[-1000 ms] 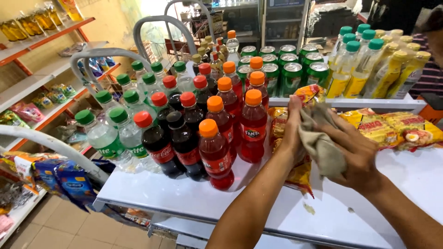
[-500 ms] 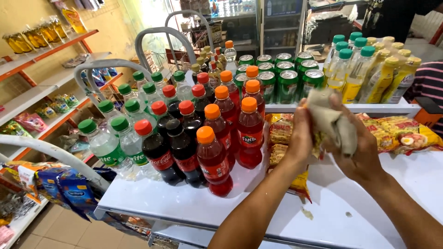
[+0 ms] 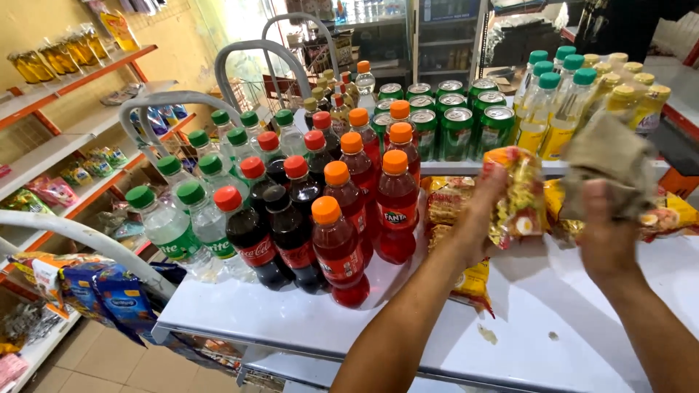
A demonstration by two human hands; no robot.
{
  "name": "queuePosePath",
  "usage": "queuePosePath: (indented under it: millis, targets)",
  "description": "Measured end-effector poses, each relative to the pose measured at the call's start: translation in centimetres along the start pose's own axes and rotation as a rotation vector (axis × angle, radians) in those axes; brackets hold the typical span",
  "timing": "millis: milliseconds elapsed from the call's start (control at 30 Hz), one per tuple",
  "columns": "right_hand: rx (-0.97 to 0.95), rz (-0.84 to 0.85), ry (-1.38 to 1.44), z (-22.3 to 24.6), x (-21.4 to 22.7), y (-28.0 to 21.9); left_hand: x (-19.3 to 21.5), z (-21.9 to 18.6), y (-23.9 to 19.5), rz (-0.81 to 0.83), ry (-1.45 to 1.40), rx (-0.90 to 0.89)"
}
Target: The person wipes the surface of multiple instant noodle packets with a cloth on a white display counter. They pick up each packet, wipe it thoroughly, and place it back in a neat arrangement. The person also retrieves additional packets from a lower shelf to continue the task.
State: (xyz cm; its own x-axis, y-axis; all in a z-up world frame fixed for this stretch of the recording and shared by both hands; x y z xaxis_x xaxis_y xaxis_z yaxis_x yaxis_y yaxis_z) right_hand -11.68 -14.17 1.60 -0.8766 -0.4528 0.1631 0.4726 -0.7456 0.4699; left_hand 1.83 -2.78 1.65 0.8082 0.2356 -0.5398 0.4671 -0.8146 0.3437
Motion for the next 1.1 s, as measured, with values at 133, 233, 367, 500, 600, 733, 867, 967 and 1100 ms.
queuePosePath:
  millis: [133,233,367,500,600,733,867,967,1100]
  targets:
    - [0.095,0.129,-0.085,0.8,-2.4,-1.5,0.0,1.1,-0.2,0.083,-0.046,-0.235]
    - [0.370,0.198,-0.189,3.5,-3.5,-3.4,-0.2,-0.9,-0.9,0.092,-0.138,-0.242]
    - [0.484,0.039,-0.265,-1.2,-0.3,-2.3,0.1,-1.3,-1.0,-0.072,-0.206,-0.096]
    - [0.550,-0.479,-0.310,-6.4,2.0,-1.2,0.4,0.9,-0.2,0.093,-0.257,-0.066]
    - [0.005,-0.241,0.252,0.7,1.0,0.4,0.3,1.1,-0.5,0.047,-0.162,0.046]
    - [0.165,0.023,-0.052,1.3,-0.6,0.1,0.1,2.0,-0.4,0.117,-0.100,-0.048]
    - [0.431,0.109,-0.212,4.7,-2.1,-2.6,2.3,2.8,0.2,-0.030,-0.054,-0.133]
    - [0.630,0.094,-0.288,4.8,-1.8,-3.5,4.5,3.7,1.4,-0.108,-0.071,-0.170]
    - [0.378,-0.367,-0.632,-2.8,0.5,-2.2,0.4,-0.7,0.2,-0.111,-0.123,-0.137]
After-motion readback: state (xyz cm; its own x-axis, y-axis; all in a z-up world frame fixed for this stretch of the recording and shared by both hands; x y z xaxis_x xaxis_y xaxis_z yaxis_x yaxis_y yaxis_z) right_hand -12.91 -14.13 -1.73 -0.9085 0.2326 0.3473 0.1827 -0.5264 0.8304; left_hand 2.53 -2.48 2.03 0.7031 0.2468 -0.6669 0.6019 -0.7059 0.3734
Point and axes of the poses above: each hand's wrist, its own y-axis towards the middle knuckle, its own x-axis out of the back of the hand, z = x × y, the point moved 2 cm from there along y, towards the middle knuckle, and after that the axes turned 12 degrees about -x, right-handed, at the moved point
